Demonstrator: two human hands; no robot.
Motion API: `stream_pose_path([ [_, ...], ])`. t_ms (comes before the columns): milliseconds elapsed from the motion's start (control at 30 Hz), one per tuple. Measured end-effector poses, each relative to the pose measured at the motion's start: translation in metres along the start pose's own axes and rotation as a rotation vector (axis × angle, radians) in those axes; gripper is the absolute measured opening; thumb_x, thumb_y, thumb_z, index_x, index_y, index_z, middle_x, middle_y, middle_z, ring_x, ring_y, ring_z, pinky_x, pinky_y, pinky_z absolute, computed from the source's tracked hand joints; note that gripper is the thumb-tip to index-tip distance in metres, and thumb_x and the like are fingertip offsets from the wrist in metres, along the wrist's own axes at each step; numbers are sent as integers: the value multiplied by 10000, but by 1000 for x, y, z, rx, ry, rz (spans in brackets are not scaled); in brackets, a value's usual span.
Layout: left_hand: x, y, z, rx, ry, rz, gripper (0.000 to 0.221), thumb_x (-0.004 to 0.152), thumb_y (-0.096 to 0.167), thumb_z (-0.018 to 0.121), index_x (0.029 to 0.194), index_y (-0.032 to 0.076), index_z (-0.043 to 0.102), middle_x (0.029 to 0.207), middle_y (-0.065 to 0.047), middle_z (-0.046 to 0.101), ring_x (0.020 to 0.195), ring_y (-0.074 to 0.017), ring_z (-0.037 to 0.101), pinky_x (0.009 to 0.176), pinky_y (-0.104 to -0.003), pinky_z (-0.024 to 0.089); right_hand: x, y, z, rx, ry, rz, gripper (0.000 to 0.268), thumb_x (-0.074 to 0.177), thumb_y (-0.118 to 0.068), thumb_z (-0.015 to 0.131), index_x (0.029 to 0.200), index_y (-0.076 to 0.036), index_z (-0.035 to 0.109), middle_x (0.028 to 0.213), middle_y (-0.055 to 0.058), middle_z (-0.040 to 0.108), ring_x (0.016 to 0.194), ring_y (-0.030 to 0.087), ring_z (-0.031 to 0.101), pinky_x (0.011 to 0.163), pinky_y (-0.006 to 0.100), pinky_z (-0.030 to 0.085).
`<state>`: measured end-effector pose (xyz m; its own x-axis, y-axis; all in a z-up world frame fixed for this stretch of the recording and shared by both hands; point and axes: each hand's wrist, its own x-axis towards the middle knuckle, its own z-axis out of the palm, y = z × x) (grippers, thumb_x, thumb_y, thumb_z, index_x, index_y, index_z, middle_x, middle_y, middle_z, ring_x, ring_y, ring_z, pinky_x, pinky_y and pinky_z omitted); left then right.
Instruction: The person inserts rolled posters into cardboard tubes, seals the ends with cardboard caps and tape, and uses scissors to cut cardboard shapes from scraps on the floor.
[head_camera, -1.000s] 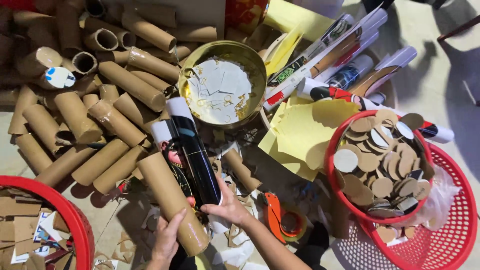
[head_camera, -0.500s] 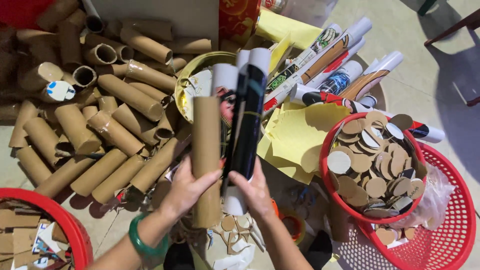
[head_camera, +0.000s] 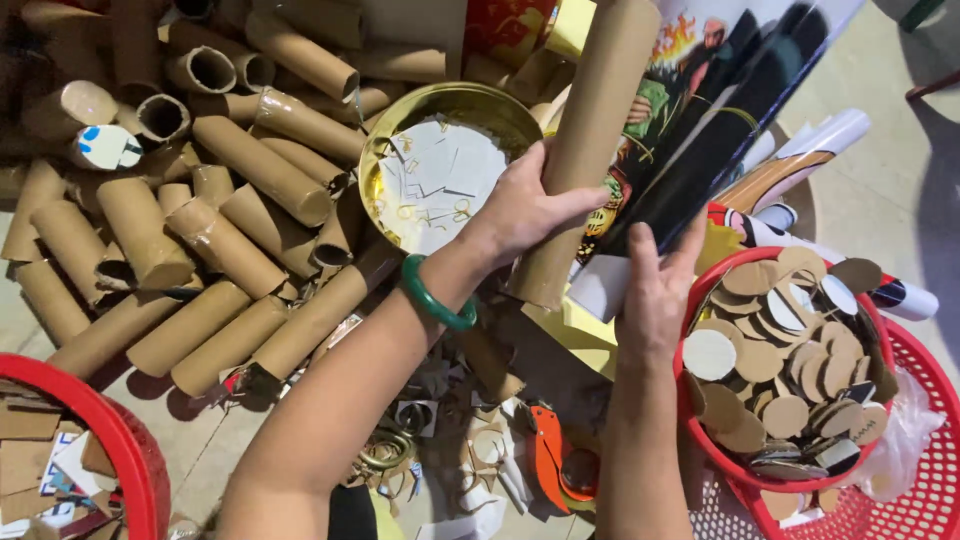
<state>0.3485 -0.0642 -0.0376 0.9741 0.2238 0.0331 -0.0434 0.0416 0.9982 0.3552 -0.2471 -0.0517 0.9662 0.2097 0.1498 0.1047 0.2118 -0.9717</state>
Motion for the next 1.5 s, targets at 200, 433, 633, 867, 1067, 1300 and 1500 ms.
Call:
stream_pose_path([
  [200, 1, -94, -26, -378, 57, -397, 600, 874, 271, 757, 1347, -22, 532, 1153, -130, 694, 981, -185, 706, 813, -342, 614, 3, 60, -33, -157, -16, 89, 818, 956, -116, 692, 1610, 49, 230, 1617, 227, 373, 1466, 266, 406, 1195, 363, 325],
  [433, -46, -114, -37, -661, 1, -428, 467, 993, 336, 645, 1304, 5, 539, 1142, -103, 677, 996, -166, 682, 851, -334, 594, -31, 100, -38, -264, -109, 102, 754, 956, -154, 721, 1568, 70, 341, 1622, 231, 398, 1510, 279, 380, 1222, 371, 302],
  [633, -60, -120, -27, -529, 130, -416, 358, 1022, 304, 613, 1251, 31, 583, 1066, -71, 674, 934, -136, 661, 806, -322, 574, -81, 77, 4, -559, -123, 191, 629, 937, -236, 698, 1504, -39, 508, 1461, 195, 531, 1280, 270, 579, 1087, 361, 493],
  [867, -73, -140, -7, -589, 99, -221, 434, 1053, 255, 578, 1435, 56, 534, 1262, -7, 661, 1153, -97, 605, 1001, -286, 488, -86, 64, 10, -90, -193, 242, 673, 999, -174, 600, 1592, -34, 312, 1529, 152, 486, 1365, 215, 518, 1137, 351, 417],
  [1067, -93, -147, -12, -227, 126, -402, 392, 1014, 288, 590, 1350, 97, 653, 1223, -31, 687, 1127, -143, 607, 961, -316, 485, -66, 51, 2, -21, 89, 140, 678, 1039, -153, 567, 1632, -60, 250, 1520, 137, 488, 1258, 191, 573, 1048, 331, 495],
  [1300, -107, -239, 1, 584, -14, -12, 519, 874, 304, 747, 1331, 77, 654, 1343, -151, 618, 1270, -312, 595, 1094, -399, 482, -74, 54, 4, 6, 225, 209, 678, 1020, -210, 567, 1613, -111, 254, 1440, 118, 544, 1132, 188, 610, 908, 324, 538],
  [1500, -96, -173, 32, 778, -14, -135, 848, 638, 544, 902, 1253, 27, 633, 1150, -195, 696, 1104, -399, 629, 970, -462, 503, -79, 51, 4, 97, 323, 116, 636, 1048, -306, 538, 1600, -129, 275, 1420, 99, 548, 1123, 197, 616, 873, 327, 542],
])
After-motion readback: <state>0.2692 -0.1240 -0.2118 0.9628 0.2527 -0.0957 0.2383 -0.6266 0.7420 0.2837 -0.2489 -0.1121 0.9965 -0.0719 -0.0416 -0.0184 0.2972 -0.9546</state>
